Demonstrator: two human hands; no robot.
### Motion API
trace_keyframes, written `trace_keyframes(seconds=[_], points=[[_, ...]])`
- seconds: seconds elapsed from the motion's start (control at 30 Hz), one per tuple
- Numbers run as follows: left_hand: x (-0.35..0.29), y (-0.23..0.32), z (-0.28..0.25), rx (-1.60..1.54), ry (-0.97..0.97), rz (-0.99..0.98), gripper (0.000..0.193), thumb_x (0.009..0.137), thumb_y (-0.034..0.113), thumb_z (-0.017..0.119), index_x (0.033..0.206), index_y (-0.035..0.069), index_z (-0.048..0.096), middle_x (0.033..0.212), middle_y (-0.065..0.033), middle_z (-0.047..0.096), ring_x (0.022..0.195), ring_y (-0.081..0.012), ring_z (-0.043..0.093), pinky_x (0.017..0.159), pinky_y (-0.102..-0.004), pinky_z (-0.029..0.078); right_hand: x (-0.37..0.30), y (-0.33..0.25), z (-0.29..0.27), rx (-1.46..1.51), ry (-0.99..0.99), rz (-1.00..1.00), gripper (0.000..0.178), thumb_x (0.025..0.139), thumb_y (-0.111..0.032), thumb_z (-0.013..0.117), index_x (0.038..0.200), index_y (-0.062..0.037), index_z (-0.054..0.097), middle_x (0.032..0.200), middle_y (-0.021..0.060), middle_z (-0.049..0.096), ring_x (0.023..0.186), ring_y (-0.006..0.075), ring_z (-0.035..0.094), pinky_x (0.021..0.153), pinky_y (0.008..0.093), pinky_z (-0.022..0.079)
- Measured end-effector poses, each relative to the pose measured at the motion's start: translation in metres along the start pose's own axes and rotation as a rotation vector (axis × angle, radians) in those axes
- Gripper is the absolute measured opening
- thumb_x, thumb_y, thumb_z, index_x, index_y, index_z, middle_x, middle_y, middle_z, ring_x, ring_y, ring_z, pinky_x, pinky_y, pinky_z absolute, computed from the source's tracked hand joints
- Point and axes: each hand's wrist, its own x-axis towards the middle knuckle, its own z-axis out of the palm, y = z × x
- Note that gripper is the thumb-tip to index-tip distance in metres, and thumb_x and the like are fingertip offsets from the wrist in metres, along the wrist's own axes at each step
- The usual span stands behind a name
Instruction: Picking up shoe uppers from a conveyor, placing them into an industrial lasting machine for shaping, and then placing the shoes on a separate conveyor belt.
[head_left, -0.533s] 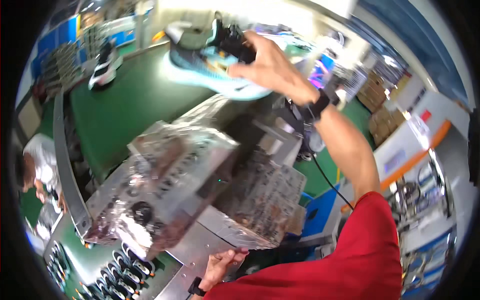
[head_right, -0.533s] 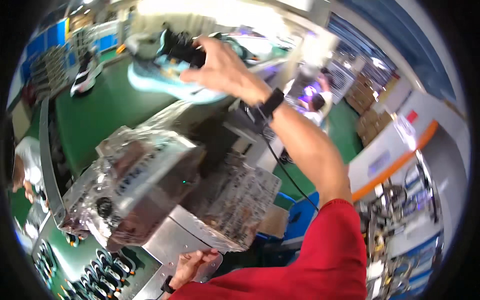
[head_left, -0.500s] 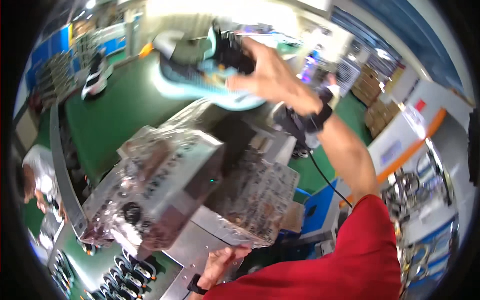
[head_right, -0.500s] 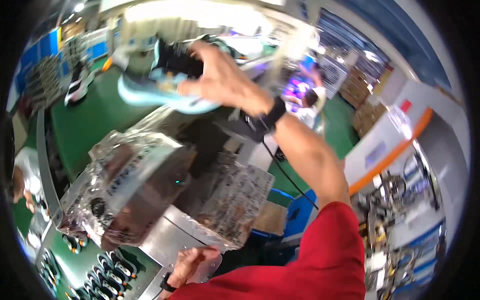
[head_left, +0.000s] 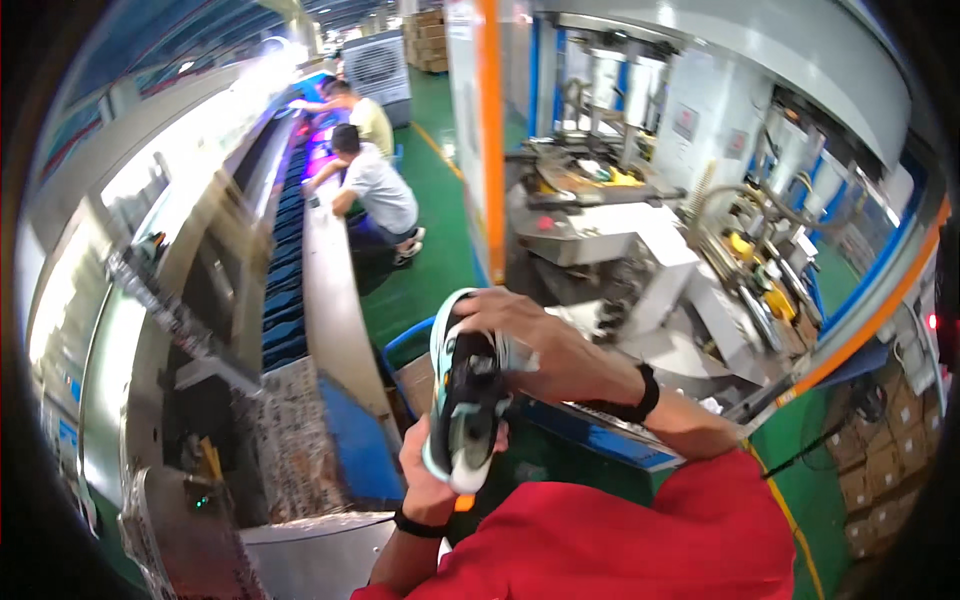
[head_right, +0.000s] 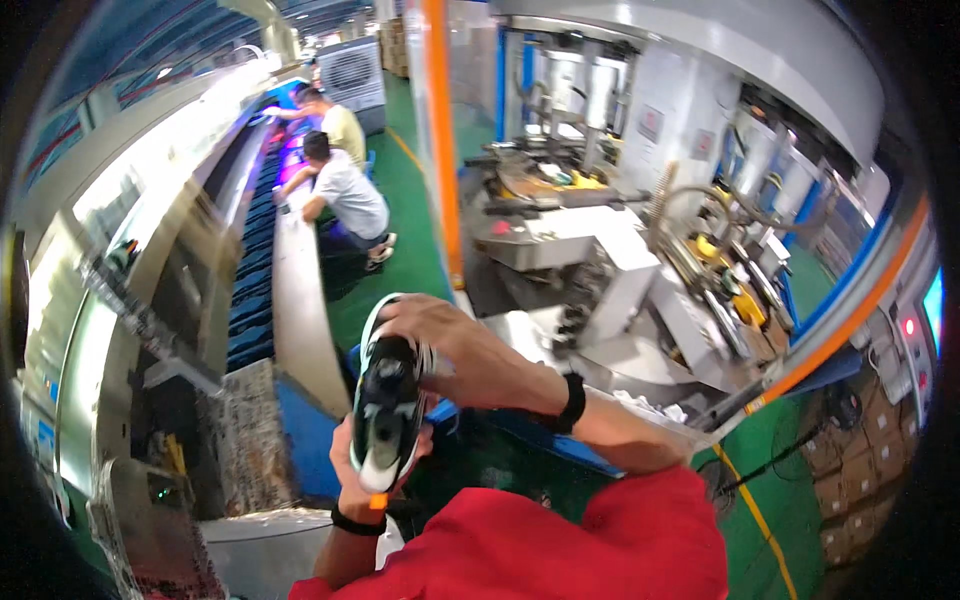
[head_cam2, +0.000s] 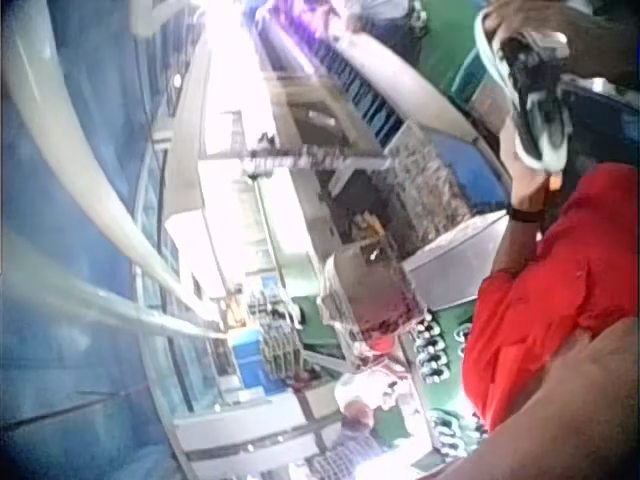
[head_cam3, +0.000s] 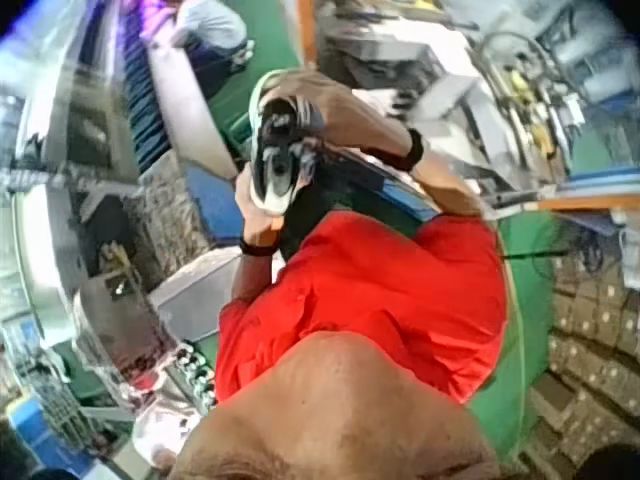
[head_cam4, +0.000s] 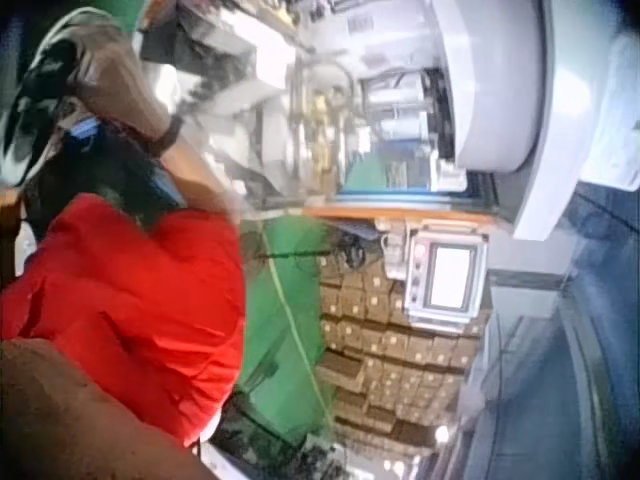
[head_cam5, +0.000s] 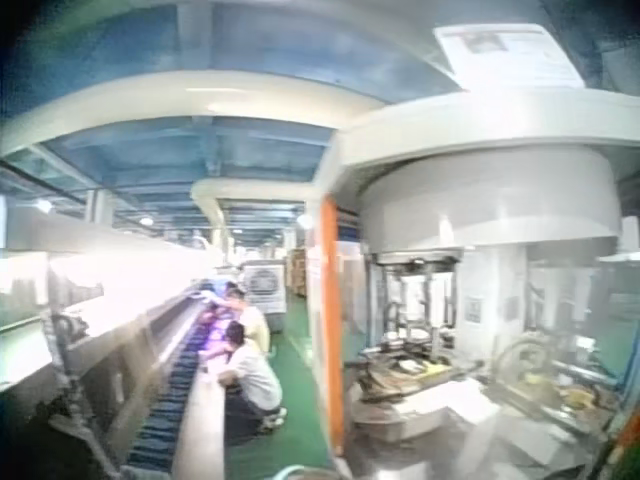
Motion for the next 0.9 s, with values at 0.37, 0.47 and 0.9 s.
trace_keyframes(seconds=[0.37,0.47,0.9], points=[[0.198,-0.227,0.054,1.069,-0.218,0.047,0.077,0.094,0.026,0.06,0.153,-0.002,0.019,0.142,-0.0158,0.045,0.126,-0.0214,0.046,0.105,-0.0323,0.036,-0.257,0.09,-0.098,0.56,1.027,1.009,0.059,0.071,-0.013,0.077,0.124,0.0014,0.058,0.108,0.0069,0.066,0.096,0.0131,0.061,0.089,0.028,0.048],[0.253,-0.269,0.057,1.137,-0.352,-0.266,0.075,0.098,0.035,0.057,0.152,-0.003,0.021,0.139,-0.014,0.048,0.124,-0.0212,0.048,0.104,-0.0328,0.039,-0.318,0.104,-0.131,0.439,1.264,0.95,0.057,0.067,-0.005,0.077,0.121,0.002,0.059,0.104,0.0062,0.066,0.093,0.0138,0.062,0.087,0.0271,0.049],[0.557,-0.495,-0.007,1.776,0.044,0.051,0.081,0.076,0.03,0.074,0.137,-0.009,0.037,0.127,-0.0316,0.055,0.117,-0.0416,0.056,0.098,-0.0445,0.045,-0.424,0.068,-0.218,-0.224,1.563,1.18,0.056,0.07,-0.007,0.068,0.124,0.0036,0.054,0.112,0.0073,0.059,0.099,0.0154,0.059,0.091,0.0284,0.047]])
